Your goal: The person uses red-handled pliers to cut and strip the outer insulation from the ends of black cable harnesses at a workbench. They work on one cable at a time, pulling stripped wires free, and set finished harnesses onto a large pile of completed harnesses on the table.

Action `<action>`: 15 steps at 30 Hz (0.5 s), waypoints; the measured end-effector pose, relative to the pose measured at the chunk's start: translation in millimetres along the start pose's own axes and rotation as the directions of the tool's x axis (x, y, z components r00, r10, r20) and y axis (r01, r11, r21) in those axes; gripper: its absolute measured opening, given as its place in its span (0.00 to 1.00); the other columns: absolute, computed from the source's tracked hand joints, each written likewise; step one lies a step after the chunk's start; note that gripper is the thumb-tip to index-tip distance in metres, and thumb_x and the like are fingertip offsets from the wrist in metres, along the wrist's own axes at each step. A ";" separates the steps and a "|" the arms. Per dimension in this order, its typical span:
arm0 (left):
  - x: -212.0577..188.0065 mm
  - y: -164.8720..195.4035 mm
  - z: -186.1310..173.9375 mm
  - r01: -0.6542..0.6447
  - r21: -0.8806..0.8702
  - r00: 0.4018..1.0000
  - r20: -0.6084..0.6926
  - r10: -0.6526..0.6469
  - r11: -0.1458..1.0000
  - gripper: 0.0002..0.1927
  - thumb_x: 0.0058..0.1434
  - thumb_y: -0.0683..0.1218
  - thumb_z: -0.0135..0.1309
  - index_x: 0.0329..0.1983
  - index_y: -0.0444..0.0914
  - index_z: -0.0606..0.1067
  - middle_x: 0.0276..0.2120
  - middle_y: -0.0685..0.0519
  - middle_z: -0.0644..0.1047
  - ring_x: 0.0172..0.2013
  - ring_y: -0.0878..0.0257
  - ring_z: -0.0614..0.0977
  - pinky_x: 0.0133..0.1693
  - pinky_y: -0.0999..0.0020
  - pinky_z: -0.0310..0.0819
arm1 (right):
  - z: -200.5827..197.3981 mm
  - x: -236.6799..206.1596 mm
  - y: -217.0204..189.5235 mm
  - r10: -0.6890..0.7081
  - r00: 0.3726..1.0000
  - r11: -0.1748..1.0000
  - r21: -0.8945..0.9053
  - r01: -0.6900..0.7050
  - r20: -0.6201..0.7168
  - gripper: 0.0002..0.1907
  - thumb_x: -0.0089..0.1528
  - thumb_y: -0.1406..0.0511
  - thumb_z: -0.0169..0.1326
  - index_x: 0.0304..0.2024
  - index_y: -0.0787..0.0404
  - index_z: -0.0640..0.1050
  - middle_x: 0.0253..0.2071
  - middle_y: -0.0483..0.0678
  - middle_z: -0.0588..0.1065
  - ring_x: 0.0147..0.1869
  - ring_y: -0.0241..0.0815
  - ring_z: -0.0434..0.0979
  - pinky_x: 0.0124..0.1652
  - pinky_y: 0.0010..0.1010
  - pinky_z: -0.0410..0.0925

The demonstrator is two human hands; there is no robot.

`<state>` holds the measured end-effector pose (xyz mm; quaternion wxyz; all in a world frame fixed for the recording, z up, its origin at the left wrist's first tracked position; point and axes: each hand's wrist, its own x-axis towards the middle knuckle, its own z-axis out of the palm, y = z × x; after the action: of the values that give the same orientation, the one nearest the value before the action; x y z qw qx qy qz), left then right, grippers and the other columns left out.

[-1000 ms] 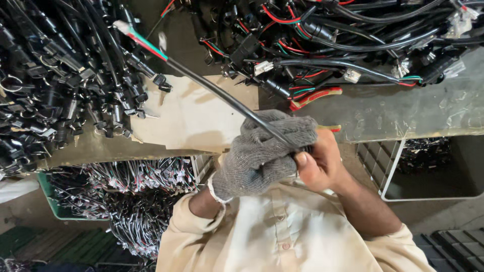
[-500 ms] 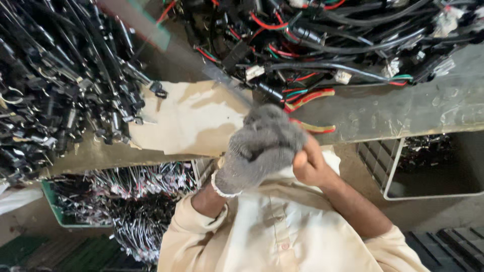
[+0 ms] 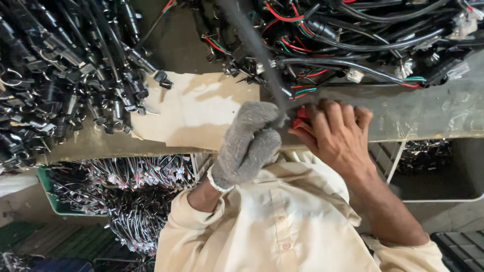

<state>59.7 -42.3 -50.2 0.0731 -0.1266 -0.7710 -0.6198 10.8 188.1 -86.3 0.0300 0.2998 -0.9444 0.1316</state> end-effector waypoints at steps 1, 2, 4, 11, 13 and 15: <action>1.2 2.5 -2.3 -0.003 -0.009 0.999 0.040 0.004 1.000 0.18 0.72 0.37 0.57 0.62 0.35 0.69 0.52 0.44 0.75 0.51 0.50 0.78 0.55 0.63 0.74 | 0.7 -1.3 2.7 0.043 0.998 0.997 0.063 -0.046 0.050 0.28 0.63 0.45 0.61 0.50 0.60 0.75 0.52 0.54 0.71 0.53 0.57 0.70 0.53 0.50 0.55; 2.9 5.9 -4.1 -0.004 -0.018 0.997 0.082 0.006 1.000 0.18 0.71 0.36 0.57 0.62 0.35 0.70 0.52 0.44 0.75 0.51 0.49 0.78 0.56 0.62 0.74 | -0.1 -4.0 6.9 0.061 0.998 0.981 0.184 -0.058 -0.008 0.28 0.63 0.47 0.61 0.51 0.61 0.74 0.53 0.54 0.71 0.55 0.57 0.70 0.55 0.50 0.56; 8.4 12.5 -7.0 -0.016 -0.132 0.992 0.125 0.033 0.991 0.15 0.75 0.39 0.55 0.61 0.35 0.69 0.53 0.44 0.75 0.52 0.52 0.79 0.56 0.64 0.74 | -2.6 -10.1 15.4 0.107 0.988 0.904 0.425 -0.051 -0.109 0.29 0.62 0.49 0.61 0.52 0.62 0.71 0.54 0.54 0.71 0.59 0.56 0.71 0.58 0.49 0.58; 14.1 43.7 7.0 0.259 -0.316 0.954 0.234 -0.190 0.913 0.21 0.79 0.51 0.43 0.70 0.36 0.66 0.43 0.54 0.76 0.41 0.68 0.79 0.48 0.73 0.76 | -4.6 -9.5 11.4 0.214 0.974 0.477 0.878 -0.038 -0.073 0.18 0.59 0.59 0.65 0.44 0.60 0.73 0.41 0.48 0.72 0.45 0.46 0.74 0.43 0.36 0.68; 12.7 49.0 12.4 0.446 -0.427 0.894 0.247 -0.373 0.787 0.23 0.76 0.49 0.46 0.71 0.35 0.65 0.42 0.53 0.77 0.39 0.66 0.78 0.45 0.71 0.74 | -6.6 -0.8 6.4 0.112 0.993 0.691 0.721 -0.047 -0.043 0.15 0.58 0.64 0.67 0.39 0.61 0.74 0.35 0.50 0.74 0.41 0.49 0.76 0.39 0.36 0.70; 10.9 51.9 15.0 0.472 -0.451 0.881 0.234 -0.410 0.758 0.24 0.75 0.48 0.48 0.71 0.35 0.64 0.43 0.52 0.77 0.40 0.64 0.78 0.45 0.70 0.74 | -12.4 5.7 3.1 0.082 0.990 0.778 0.628 0.010 -0.118 0.15 0.58 0.62 0.68 0.38 0.60 0.74 0.36 0.49 0.75 0.41 0.50 0.77 0.39 0.38 0.70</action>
<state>64.7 -16.2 -1.9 -0.1569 0.0071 -0.5969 -0.7868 4.1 190.6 -74.4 -0.0083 0.2647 -0.8480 0.4591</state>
